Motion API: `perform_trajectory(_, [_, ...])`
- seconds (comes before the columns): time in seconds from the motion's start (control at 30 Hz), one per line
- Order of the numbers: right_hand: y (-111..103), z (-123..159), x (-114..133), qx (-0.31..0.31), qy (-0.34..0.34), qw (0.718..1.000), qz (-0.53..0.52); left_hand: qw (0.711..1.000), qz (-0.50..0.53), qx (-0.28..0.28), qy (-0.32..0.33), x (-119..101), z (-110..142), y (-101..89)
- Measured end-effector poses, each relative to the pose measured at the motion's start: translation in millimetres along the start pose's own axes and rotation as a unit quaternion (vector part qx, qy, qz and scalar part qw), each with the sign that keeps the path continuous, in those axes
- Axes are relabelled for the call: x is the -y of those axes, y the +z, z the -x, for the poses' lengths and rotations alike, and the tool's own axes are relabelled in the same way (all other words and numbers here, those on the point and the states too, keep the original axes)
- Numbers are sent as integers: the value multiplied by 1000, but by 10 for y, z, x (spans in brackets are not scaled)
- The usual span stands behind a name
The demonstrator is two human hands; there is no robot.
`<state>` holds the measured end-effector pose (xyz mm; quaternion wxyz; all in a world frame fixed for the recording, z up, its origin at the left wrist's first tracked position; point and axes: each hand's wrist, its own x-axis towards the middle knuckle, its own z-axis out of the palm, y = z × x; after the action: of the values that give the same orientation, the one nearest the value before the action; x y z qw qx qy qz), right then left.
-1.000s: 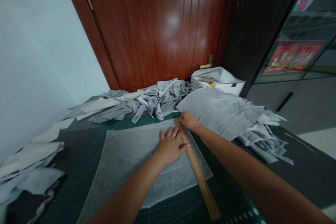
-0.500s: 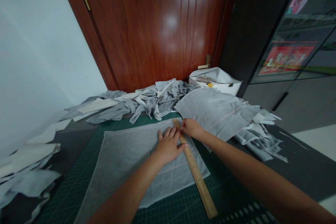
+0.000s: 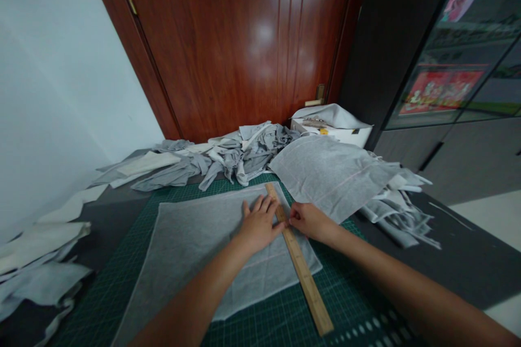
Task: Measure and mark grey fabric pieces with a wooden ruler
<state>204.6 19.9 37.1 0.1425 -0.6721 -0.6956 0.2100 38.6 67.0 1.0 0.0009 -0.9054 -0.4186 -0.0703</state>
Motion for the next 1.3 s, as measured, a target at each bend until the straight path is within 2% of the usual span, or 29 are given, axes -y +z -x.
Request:
perform_trajectory(0.17, [54,155,-58,16,-2,999,-40,1000,1,-8,2,-10,3,-2])
perform_trajectory(0.43, [72,406,-98,28,-30,999,-35,1000,2,-3,-6,-12,7,-6])
perform_trajectory(0.53, [-7,514,-77,92,-15,993,-74,1000,1,-7,-4,-13,3,0])
perform_trajectory(0.6, [-84,533,-83,153,1,980,-131,1000,0,-6,-4,-15,0,1])
perform_trajectory(0.63, [-123,513,-96,164,5,973,-162,1000,0,-4,-4,-16,-2,2])
perform_trajectory(0.67, [-158,471,-113,155,5,969,-194,1000,0,-2,-3,-16,-3,3])
perform_trajectory(0.77, [-221,246,-161,55,-1,954,-294,1000,-2,-2,1,-10,-5,13])
perform_trajectory(0.9, [-161,-106,-119,-5,18,894,-448,1000,-2,-11,3,7,-5,45])
perform_trajectory(1.07, [91,-370,-2,-45,47,828,-557,1000,-2,-13,6,15,-2,57])
perform_trajectory(1.1, [151,-403,-3,-58,54,824,-561,1000,-2,-12,5,13,-2,53])
perform_trajectory(1.17, [257,-453,-41,-88,70,834,-540,1000,-3,-11,5,9,-2,45])
perform_trajectory(1.3, [348,-486,-174,-131,69,892,-428,1000,-6,-7,5,5,-2,40])
